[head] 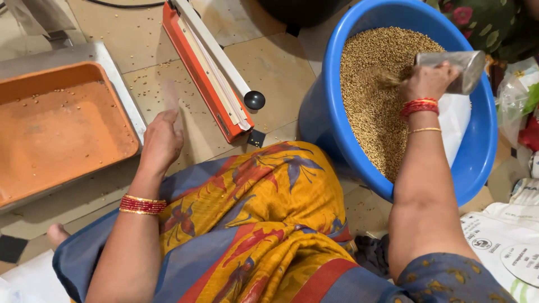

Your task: Packaging grains into plastic bags using a scoop and a heat sealer.

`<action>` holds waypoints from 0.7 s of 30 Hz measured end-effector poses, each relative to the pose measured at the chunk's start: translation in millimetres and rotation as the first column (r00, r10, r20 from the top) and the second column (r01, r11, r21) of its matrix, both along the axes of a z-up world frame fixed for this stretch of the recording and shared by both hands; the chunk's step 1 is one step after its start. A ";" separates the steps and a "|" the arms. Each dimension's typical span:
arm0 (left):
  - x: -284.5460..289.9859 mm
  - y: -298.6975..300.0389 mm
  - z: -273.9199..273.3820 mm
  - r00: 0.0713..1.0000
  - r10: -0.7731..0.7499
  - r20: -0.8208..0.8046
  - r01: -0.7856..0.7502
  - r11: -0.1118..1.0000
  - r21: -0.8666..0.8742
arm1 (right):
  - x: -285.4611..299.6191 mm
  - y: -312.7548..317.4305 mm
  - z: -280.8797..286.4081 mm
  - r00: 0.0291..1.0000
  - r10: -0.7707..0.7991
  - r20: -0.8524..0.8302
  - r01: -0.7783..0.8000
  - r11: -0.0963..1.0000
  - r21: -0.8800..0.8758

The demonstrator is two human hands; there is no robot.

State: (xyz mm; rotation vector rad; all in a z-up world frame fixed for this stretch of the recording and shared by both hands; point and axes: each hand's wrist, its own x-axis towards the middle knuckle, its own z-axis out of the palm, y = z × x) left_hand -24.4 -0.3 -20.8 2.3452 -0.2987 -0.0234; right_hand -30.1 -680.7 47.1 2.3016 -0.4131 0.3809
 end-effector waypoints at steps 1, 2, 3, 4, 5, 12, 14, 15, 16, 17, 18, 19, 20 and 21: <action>0.3 0.0 2.2 1.000 -0.003 0.000 0.003 1.000 0.002 | 3.2 -8.0 -18.8 1.000 -0.003 0.000 0.003 1.000 0.002; -0.4 -0.1 4.3 1.000 -0.004 0.009 0.004 1.000 -0.024 | 5.8 -16.0 -37.2 0.999 -0.036 -0.039 0.042 0.988 0.149; -1.3 -0.3 6.7 1.000 -0.005 0.019 0.006 0.999 -0.051 | 8.3 -24.1 -55.4 0.995 -0.063 -0.083 0.085 0.953 0.291; -1.1 -0.6 5.1 1.000 -0.006 0.019 0.007 0.999 -0.050 | 9.4 0.5 -43.0 0.995 -0.064 -0.083 0.085 0.953 0.291; -1.2 -1.3 3.8 1.000 -0.006 0.030 0.008 0.998 -0.063 | 10.1 24.7 -30.3 0.994 -0.060 -0.093 0.103 0.804 0.586; -7.8 -5.0 38.2 0.982 0.038 -0.186 -0.065 0.988 -0.139 | 7.5 71.8 -3.3 0.992 -0.083 0.094 -0.119 -0.391 0.913; -12.9 -7.5 43.3 0.970 0.047 -0.237 -0.095 0.976 -0.195 | 6.7 73.6 6.0 0.979 -0.165 0.116 -0.183 -0.479 0.858; -15.8 -8.7 45.9 0.955 0.051 -0.293 -0.130 0.958 -0.257 | 5.5 74.4 10.6 0.962 -0.245 0.124 -0.243 -0.550 0.799; -18.0 -10.9 50.9 0.956 0.051 -0.287 -0.126 0.960 -0.248 | 3.5 72.9 14.7 0.960 -0.249 0.127 -0.249 -0.557 0.792; -20.6 -13.5 55.7 0.961 0.046 -0.272 -0.128 0.947 -0.294 | 1.2 71.1 18.8 0.925 -0.355 0.137 -0.332 -0.578 0.745; -23.1 -16.4 60.7 0.966 0.041 -0.255 -0.128 0.932 -0.339 | -1.3 69.0 22.9 0.878 -0.457 0.139 -0.416 -0.588 0.694; -25.3 -23.4 73.9 0.968 0.040 -0.247 -0.123 0.936 -0.330 | -1.8 54.0 17.0 0.876 -0.461 0.140 -0.423 -0.594 0.684; -27.0 -31.4 86.9 0.974 0.022 -0.225 -0.103 0.929 -0.356 | -2.1 38.3 11.7 0.841 -0.505 0.194 -0.526 -0.682 0.509; -29.0 -39.6 99.7 0.979 0.003 -0.202 -0.082 0.921 -0.381 | -2.4 22.7 6.2 0.799 -0.554 0.233 -0.601 -0.737 0.308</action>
